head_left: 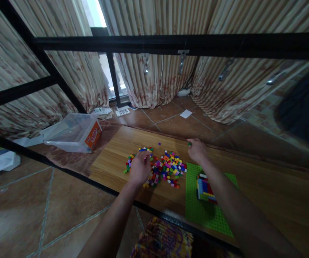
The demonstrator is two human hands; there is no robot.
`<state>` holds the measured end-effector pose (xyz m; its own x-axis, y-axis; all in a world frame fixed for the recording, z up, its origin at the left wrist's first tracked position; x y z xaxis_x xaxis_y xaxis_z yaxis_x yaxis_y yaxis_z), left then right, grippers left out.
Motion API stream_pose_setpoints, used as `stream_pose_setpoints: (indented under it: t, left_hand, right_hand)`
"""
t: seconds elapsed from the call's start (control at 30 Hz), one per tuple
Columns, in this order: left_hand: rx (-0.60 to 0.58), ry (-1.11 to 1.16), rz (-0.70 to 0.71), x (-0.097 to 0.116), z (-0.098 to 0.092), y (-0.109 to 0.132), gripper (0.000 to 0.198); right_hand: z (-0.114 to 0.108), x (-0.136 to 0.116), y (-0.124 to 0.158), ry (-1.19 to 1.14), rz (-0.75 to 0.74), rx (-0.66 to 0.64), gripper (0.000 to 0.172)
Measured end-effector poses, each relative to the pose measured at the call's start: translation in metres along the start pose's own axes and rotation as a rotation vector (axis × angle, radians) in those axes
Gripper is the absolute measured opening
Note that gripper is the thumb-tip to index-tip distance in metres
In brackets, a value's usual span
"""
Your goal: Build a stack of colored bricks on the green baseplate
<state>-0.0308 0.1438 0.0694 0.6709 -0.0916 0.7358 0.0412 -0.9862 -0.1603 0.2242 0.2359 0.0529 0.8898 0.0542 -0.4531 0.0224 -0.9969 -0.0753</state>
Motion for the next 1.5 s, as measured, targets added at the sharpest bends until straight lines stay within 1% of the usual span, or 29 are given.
stream_pose_setpoints:
  t: [0.07, 0.1, 0.17, 0.2, 0.23, 0.33, 0.4, 0.47, 0.53, 0.63, 0.7, 0.77, 0.83, 0.93, 1.03, 1.13, 1.23, 1.33, 1.4, 1.5]
  left_hand:
    - [0.056, 0.047, -0.004, -0.007, -0.013, 0.017, 0.021]
    - [0.077, 0.057, -0.029, -0.012, -0.018, 0.027, 0.022]
    - [0.111, 0.016, -0.083, -0.024, -0.027, 0.05, 0.026]
    - [0.145, -0.02, -0.098, -0.029, -0.032, 0.061, 0.03]
    - [0.155, -0.063, -0.09, -0.033, -0.035, 0.072, 0.034]
    - [0.136, -0.241, -0.053, -0.04, -0.035, 0.095, 0.052]
    - [0.109, -0.342, -0.064, -0.044, -0.03, 0.101, 0.066]
    - [0.074, -0.404, -0.078, -0.046, -0.023, 0.101, 0.078]
    - [0.033, -0.451, -0.083, -0.046, -0.015, 0.098, 0.088]
    - [0.001, -0.514, -0.102, -0.044, -0.007, 0.092, 0.102]
    - [0.006, -0.539, -0.119, -0.043, -0.004, 0.09, 0.106]
    - [0.017, -0.552, -0.126, -0.04, -0.002, 0.089, 0.105]
    - [0.022, -0.556, -0.123, -0.035, 0.002, 0.089, 0.103]
    - [0.01, -0.531, -0.119, -0.029, 0.01, 0.088, 0.1]
    - [-0.006, -0.471, -0.103, -0.024, 0.018, 0.087, 0.096]
    - [-0.014, -0.379, -0.042, -0.019, 0.023, 0.087, 0.085]
    - [-0.034, -0.212, 0.044, -0.016, 0.023, 0.084, 0.083]
    - [-0.047, -0.026, 0.1, -0.015, 0.018, 0.082, 0.085]
    - [-0.046, 0.057, 0.112, -0.016, 0.015, 0.081, 0.086]
    - [0.015, 0.13, 0.094, -0.016, 0.008, 0.082, 0.079]
  right_hand:
    - [0.009, 0.004, -0.003, 0.007, -0.021, -0.026, 0.036]
    - [0.014, 0.003, 0.0, 0.011, -0.032, -0.034, 0.036]
    - [0.023, -0.002, 0.01, 0.007, -0.068, -0.05, 0.037]
    - [0.027, -0.007, 0.016, 0.003, -0.087, -0.056, 0.037]
    - [0.03, -0.011, 0.023, -0.004, -0.108, -0.066, 0.038]
    - [0.035, -0.027, 0.042, -0.053, -0.17, -0.128, 0.039]
    - [0.035, -0.036, 0.052, -0.115, -0.193, -0.174, 0.04]
    - [0.033, -0.039, 0.059, -0.179, -0.176, -0.195, 0.04]
    - [0.028, -0.037, 0.065, -0.229, -0.131, -0.182, 0.038]
    - [0.018, -0.024, 0.072, -0.263, -0.046, -0.1, 0.037]
    - [0.014, -0.017, 0.079, -0.248, -0.012, -0.056, 0.038]
    - [0.014, -0.018, 0.087, -0.209, -0.022, -0.044, 0.038]
    - [0.014, -0.028, 0.098, -0.172, -0.06, -0.023, 0.037]
    - [0.019, -0.057, 0.115, -0.182, -0.148, 0.016, 0.032]
    - [0.036, -0.096, 0.128, -0.215, -0.307, -0.051, 0.026]
    - [0.054, -0.121, 0.134, -0.18, -0.413, -0.095, 0.024]
    - [0.064, -0.129, 0.134, -0.105, -0.458, -0.092, 0.025]
    - [0.067, -0.128, 0.134, -0.079, -0.473, -0.082, 0.023]
    - [0.065, -0.126, 0.135, -0.12, -0.471, -0.065, 0.02]
    - [0.057, -0.12, 0.136, -0.251, -0.418, -0.03, 0.014]
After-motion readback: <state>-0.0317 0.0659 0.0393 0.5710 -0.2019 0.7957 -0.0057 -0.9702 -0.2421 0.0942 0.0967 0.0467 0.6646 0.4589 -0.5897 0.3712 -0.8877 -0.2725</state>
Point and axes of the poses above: each hand's wrist, its own y-axis away from the middle knuckle, its own z-axis out of the palm, x = y × z, the point moved 7 cm from there along -y, towards the middle knuckle, and after that the axes turned 6 degrees about -x, right-handed, at the moved point
